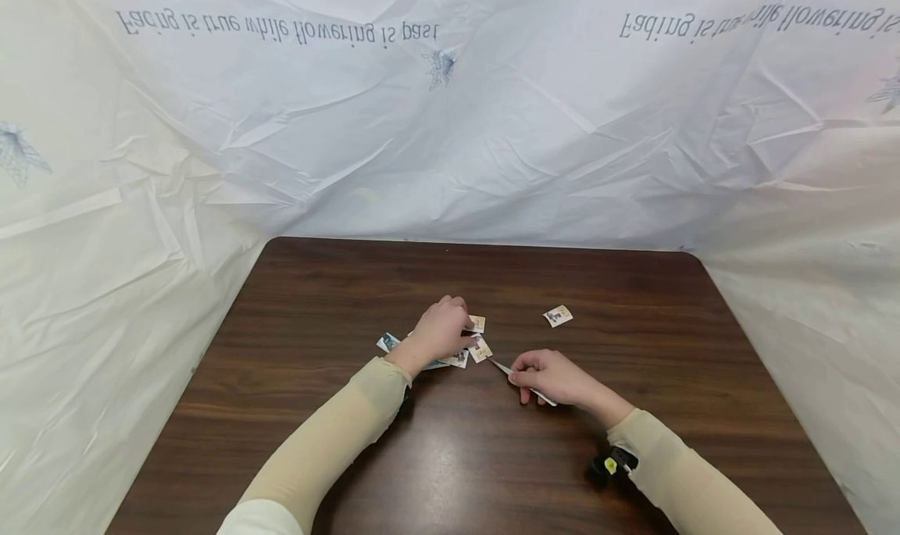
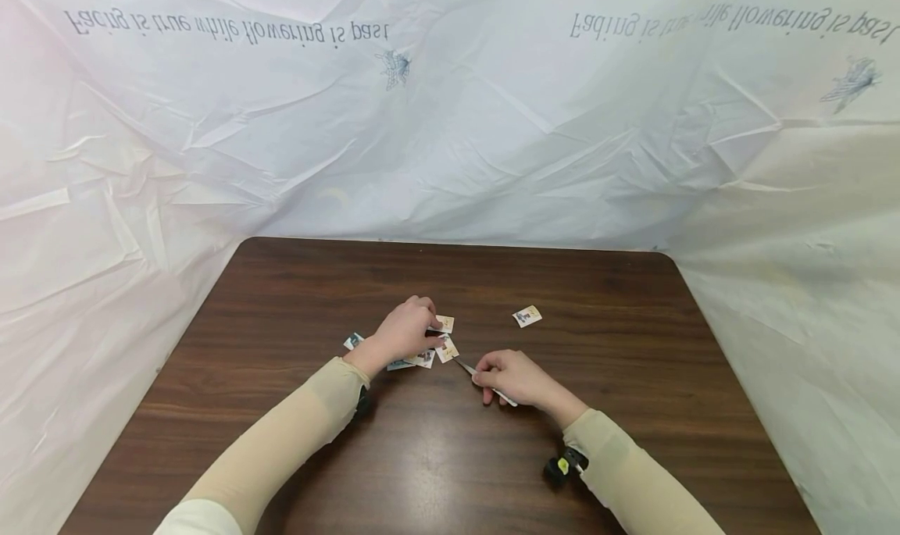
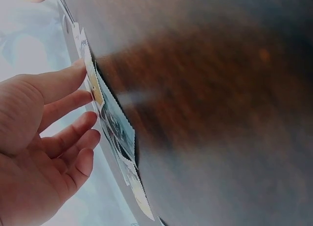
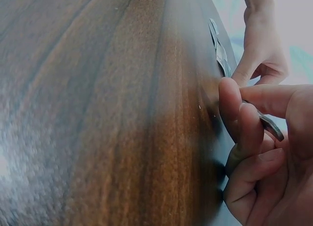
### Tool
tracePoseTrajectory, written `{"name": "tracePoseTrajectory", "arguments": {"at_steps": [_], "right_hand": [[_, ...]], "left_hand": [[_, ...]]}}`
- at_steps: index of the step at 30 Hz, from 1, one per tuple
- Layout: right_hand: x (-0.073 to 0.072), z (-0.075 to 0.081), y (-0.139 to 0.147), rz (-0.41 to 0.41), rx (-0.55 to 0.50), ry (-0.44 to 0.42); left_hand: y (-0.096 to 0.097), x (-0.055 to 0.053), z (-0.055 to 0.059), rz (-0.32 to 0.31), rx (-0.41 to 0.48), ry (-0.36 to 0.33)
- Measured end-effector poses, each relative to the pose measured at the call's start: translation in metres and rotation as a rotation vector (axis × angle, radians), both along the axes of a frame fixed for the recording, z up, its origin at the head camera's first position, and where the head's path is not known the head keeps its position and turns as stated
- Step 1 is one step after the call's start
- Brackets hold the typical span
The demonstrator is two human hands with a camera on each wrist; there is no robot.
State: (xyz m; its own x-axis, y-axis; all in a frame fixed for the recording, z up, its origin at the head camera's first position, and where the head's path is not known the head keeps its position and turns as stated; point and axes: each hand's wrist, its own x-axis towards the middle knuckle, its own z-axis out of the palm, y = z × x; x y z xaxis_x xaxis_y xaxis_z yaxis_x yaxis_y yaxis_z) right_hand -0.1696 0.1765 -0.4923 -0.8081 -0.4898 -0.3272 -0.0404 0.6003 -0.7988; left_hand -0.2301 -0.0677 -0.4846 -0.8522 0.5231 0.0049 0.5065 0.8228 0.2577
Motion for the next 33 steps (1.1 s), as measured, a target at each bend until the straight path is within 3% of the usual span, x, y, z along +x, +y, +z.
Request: {"name": "tracePoseTrajectory", "arguments": {"at_steps": [33], "right_hand": [[0.0007,-0.0001,0.0006,-0.001,-0.020,-0.025]], "left_hand": [[-0.0036,-0.0017,0.0042,0.012,0.010,0.011]]}}
